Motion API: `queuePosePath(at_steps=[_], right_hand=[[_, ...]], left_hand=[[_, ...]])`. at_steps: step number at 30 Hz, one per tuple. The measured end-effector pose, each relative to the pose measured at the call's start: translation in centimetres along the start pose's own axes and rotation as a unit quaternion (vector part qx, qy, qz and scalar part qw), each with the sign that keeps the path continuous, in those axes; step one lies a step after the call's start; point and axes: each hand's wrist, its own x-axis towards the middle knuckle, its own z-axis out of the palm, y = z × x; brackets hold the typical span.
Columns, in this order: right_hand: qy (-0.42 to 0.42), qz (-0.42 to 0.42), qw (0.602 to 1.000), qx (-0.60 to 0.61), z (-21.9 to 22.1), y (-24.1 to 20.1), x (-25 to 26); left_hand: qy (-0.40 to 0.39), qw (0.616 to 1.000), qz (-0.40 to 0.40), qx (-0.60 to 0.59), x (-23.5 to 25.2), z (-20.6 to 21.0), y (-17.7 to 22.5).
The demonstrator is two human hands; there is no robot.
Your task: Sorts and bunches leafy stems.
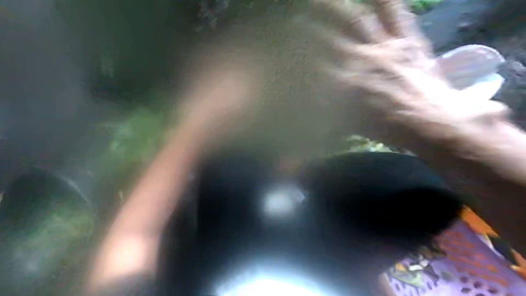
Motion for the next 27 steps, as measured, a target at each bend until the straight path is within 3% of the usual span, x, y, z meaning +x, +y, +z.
queuePosePath(at_steps=[2,3,4,5,6,7,9,11,12,13,14,15,16,17,20,23,25,27], right_hand=[[0.014,0.055,0.998,0.003,3.4,2.7,-1.5],[0.084,0.074,0.994,0.002,6.3,5.1,-2.7],[0.215,0.085,0.973,-0.016,10.7,8.1,-3.7],[0.235,0.122,0.964,-0.013,12.5,10.3,-5.2],[0.125,0.181,0.975,0.041,11.3,11.2,-7.4],[-0.022,0.247,0.96,0.127,9.0,11.8,-9.2],[0.154,0.282,0.939,0.12,14.1,13.6,-13.5],[0.23,0.325,0.911,0.107,16.3,14.0,-17.8],[0.248,0.356,0.894,0.112,16.1,13.4,-19.8],[0.212,0.395,0.88,0.155,14.2,12.3,-21.8],[0.058,0.437,0.847,0.297,9.7,11.9,-23.5],[0.141,0.435,0.842,0.288,11.7,11.7,-25.0],[0.276,0.422,0.836,0.215,16.5,12.4,-25.5],[0.317,0.415,0.828,0.202,19.6,13.4,-26.1],[0.274,0.444,0.817,0.245,22.7,15.0,-27.4],[0.22,0.536,0.78,0.236,23.8,14.9,-28.5],[0.205,0.602,0.728,0.253,24.7,14.7,-29.7],[0.288,0.661,0.648,0.246,26.0,14.0,-30.2]], left_hand=[[0.073,0.975,0.181,0.107,5.7,2.4,1.6],[0.068,0.959,0.236,0.139,8.0,2.5,3.2],[0.046,0.951,0.263,0.158,9.9,2.2,5.4],[0.019,0.948,0.278,0.156,11.1,1.7,8.0],[0.001,0.946,0.294,0.137,11.8,1.1,10.4],[-0.012,0.941,0.317,0.117,11.9,0.7,12.6],[-0.047,0.93,0.347,0.113,11.0,-0.1,16.0],[-0.026,0.913,0.374,0.16,10.4,-0.4,18.7],[-0.018,0.906,0.378,0.189,10.2,-0.6,20.2],[-0.027,0.905,0.371,0.209,10.0,-0.9,22.0],[-0.057,0.905,0.361,0.218,10.0,-0.9,23.4],[-0.097,0.903,0.352,0.228,10.3,-0.5,24.5],[-0.126,0.896,0.349,0.243,10.8,0.2,25.3],[-0.143,0.89,0.35,0.253,11.4,1.1,25.9],[-0.178,0.9,0.297,0.266,12.8,3.2,28.1],[-0.182,0.907,0.209,0.317,13.0,4.9,30.9],[-0.188,0.914,0.172,0.316,13.3,6.3,31.7],[-0.206,0.912,0.177,0.307,14.2,7.8,31.5]])
